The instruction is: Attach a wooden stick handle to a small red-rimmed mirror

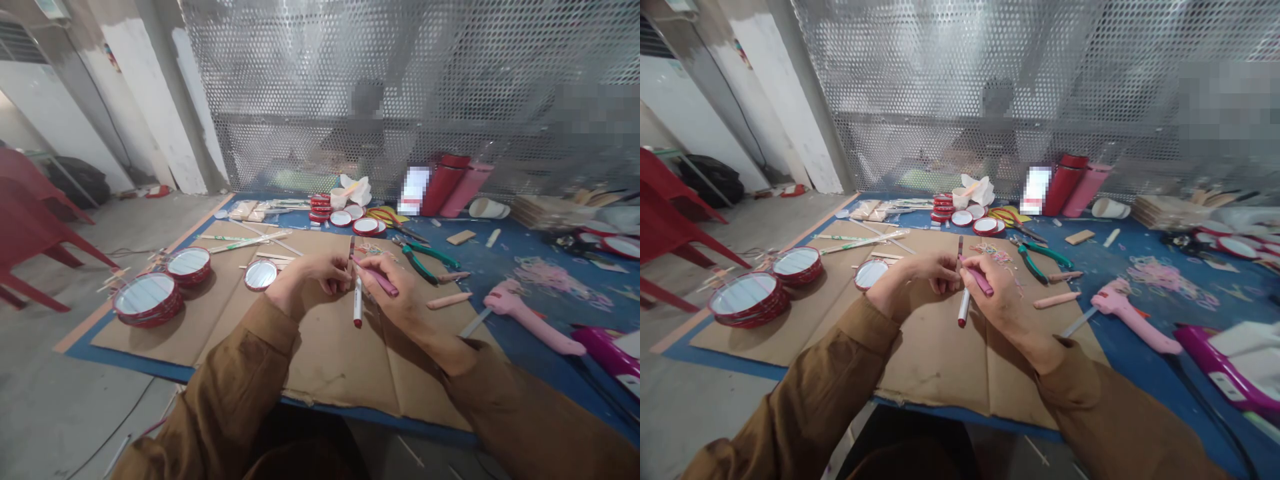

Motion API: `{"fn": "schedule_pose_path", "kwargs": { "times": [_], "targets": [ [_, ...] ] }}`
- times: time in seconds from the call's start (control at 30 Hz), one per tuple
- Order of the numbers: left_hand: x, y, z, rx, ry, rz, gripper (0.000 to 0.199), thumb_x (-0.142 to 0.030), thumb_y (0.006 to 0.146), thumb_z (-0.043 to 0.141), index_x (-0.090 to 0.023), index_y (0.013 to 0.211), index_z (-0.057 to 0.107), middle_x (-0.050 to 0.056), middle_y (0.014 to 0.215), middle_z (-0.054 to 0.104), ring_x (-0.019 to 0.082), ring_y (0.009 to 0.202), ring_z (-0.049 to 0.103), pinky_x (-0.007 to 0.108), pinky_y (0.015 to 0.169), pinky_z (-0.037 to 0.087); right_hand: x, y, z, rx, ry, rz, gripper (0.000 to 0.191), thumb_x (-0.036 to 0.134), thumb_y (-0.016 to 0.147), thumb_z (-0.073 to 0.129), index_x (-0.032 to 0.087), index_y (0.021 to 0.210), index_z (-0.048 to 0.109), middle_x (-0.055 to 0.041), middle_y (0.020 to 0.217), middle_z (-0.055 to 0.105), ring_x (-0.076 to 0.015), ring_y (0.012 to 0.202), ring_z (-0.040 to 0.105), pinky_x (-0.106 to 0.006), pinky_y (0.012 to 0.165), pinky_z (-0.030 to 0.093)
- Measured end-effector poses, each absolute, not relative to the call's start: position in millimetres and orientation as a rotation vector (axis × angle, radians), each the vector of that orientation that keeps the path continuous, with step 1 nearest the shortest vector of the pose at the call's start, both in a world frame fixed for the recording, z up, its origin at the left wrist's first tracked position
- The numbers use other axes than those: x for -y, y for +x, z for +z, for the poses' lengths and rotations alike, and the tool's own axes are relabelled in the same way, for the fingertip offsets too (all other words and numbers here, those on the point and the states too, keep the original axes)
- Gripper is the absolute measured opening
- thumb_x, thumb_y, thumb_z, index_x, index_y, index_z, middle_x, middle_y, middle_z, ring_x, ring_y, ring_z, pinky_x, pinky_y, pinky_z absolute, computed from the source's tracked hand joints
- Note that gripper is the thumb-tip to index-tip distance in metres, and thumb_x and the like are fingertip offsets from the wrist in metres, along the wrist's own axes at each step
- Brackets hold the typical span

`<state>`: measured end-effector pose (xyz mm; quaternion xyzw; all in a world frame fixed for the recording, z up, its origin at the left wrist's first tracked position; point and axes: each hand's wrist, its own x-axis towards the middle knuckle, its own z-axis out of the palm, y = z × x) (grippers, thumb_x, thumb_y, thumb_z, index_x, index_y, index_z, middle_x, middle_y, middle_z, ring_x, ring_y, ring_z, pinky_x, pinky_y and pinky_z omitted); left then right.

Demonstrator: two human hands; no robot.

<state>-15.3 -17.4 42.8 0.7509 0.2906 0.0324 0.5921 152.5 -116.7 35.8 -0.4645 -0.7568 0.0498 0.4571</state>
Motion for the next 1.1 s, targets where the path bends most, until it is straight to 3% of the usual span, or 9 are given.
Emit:
{"fn": "schedule_pose_path", "kwargs": {
  "times": [0.53,1.1],
  "targets": [
    [18.2,-16.5,44.9,-0.672,1.74,0.073,0.01,-0.019,0.075,0.058,-0.015,0.084,0.058,-0.002,0.068,0.061,0.01,0.056,0.059,0.021,0.054,0.048,116.6,156.2,32.8,1.704,-1.216,0.154,0.013,0.034,0.091,0.054,0.024,0.093,0.062,-0.0042,0.087,0.069,-0.0209,0.078,0.065,-0.035,0.07,0.05],
    [14.1,-16.1,41.0,-0.66,1.735,0.06,0.009,-0.02,0.074,0.062,-0.014,0.082,0.059,-0.002,0.067,0.061,0.01,0.055,0.059,0.02,0.053,0.048,116.4,153.5,34.5,1.828,-1.174,0.121,0.01,0.031,0.091,0.054,0.025,0.092,0.061,-0.0035,0.086,0.068,-0.0203,0.08,0.064,-0.036,0.075,0.048]
  ]
}}
